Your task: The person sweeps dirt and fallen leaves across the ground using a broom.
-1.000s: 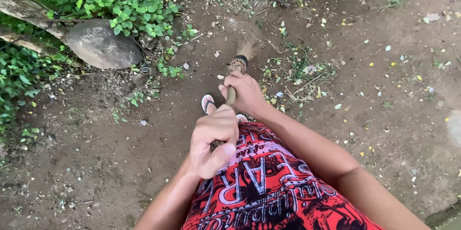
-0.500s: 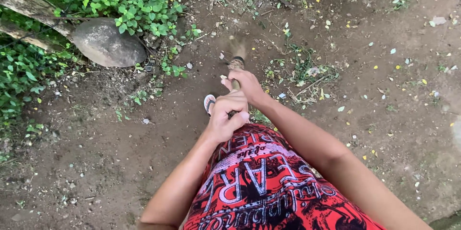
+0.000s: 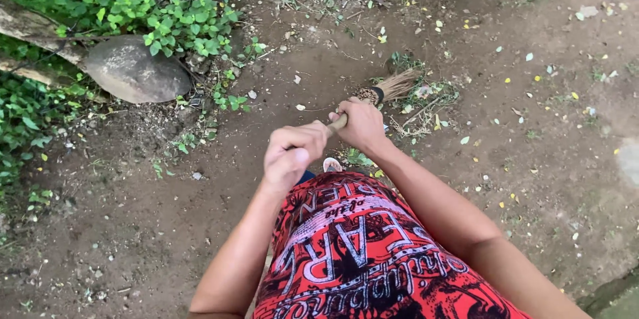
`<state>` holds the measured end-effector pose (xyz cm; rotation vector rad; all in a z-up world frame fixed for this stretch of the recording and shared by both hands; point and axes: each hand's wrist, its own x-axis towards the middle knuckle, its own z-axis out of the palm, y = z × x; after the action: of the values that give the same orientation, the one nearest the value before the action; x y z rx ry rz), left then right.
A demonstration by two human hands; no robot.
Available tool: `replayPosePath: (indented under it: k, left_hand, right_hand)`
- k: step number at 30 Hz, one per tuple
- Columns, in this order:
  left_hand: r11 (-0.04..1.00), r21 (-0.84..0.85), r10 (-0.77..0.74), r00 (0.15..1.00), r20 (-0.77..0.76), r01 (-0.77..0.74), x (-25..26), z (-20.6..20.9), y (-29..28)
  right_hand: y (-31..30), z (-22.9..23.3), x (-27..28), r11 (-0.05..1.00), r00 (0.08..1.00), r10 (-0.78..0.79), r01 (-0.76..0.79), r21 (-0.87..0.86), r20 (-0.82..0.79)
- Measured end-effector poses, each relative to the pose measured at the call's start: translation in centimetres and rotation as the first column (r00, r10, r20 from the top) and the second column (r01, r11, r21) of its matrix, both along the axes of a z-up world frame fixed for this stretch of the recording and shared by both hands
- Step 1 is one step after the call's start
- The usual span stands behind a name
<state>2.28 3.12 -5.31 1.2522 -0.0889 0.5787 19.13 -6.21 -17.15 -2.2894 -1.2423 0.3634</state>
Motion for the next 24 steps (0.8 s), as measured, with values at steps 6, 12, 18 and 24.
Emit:
replayPosePath:
  k: [6,12,18,24]
  left_hand:
    - [0.968,-0.202,0.156,0.988,0.006,-0.152,-0.7,-0.2,-0.1]
    - [0.941,-0.064,0.330,0.943,-0.047,-0.333,-1.4,-0.5,-1.4]
    - [0.915,0.039,0.404,0.914,-0.043,-0.402,-3.3,3.3,-0.9]
    - [0.907,0.114,0.413,0.909,-0.060,-0.405,-5.1,8.2,0.5]
  right_hand:
    - [1.2,0.1,-0.9,0.998,1.000,0.026,-0.026,0.050,-0.007]
    - [3.7,-3.1,-2.4,0.971,0.975,0.196,-0.178,0.159,-0.107]
    - [5.8,1.2,-5.2,0.951,0.944,0.258,-0.210,0.228,-0.206]
    - [8.0,5.4,-6.5,0.937,0.935,0.295,-0.243,0.251,-0.197]
